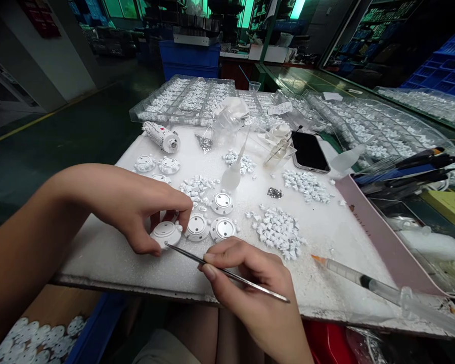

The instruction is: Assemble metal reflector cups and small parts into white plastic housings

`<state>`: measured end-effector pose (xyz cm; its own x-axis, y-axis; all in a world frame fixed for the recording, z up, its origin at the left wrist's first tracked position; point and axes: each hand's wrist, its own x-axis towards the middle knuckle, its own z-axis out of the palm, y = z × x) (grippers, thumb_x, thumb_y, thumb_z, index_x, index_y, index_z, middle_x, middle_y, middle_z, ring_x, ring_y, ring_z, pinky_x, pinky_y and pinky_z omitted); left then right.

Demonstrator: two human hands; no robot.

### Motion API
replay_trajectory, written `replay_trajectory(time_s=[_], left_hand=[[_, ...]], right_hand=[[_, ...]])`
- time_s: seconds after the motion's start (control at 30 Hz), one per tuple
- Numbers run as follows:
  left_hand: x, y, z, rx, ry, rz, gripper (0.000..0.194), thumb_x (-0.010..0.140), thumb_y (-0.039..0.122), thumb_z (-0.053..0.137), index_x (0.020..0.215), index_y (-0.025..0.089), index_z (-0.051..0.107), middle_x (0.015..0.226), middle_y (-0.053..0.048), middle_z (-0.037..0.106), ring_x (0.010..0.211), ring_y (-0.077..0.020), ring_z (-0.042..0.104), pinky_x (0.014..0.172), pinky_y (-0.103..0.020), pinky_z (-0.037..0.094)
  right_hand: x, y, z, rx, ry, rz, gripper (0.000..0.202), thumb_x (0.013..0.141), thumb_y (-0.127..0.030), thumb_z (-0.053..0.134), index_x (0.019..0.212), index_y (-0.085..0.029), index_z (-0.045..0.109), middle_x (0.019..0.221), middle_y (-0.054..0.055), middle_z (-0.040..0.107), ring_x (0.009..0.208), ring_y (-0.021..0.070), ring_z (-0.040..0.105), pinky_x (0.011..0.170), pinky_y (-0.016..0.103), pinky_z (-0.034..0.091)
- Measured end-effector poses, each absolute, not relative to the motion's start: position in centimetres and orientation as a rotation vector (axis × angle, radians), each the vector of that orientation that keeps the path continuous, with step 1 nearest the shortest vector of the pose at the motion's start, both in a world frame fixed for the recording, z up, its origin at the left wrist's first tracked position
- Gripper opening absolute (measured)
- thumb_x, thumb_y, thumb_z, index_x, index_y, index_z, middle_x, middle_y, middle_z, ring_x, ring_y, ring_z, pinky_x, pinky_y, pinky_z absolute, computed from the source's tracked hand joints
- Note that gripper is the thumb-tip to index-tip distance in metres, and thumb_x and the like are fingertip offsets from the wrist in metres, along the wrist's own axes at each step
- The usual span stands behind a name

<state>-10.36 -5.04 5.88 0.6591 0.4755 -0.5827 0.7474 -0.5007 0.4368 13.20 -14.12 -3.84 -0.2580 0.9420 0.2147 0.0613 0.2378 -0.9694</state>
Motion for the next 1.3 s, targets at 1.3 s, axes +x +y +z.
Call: replay_trajectory(time_s=[1.3], left_hand=[[-10.1,-5.2,5.9,2.207,0.949,-0.515,0.040,0.075,0.044,0.069,0.109,0.026,0.058,0.100,-0.002,0.065,0.078,-0.0171,0.057,0.058,-0.024,0.038]], right_hand=[[13.0,-14.0,-3.9,-0.961,-1.581,1.182,0.011,0.083,-0.019,0.074,0.080,-0.028,0.068,0.084,-0.005,0.070,0.080,0.0075,0.067,0.073,0.012,0.053]])
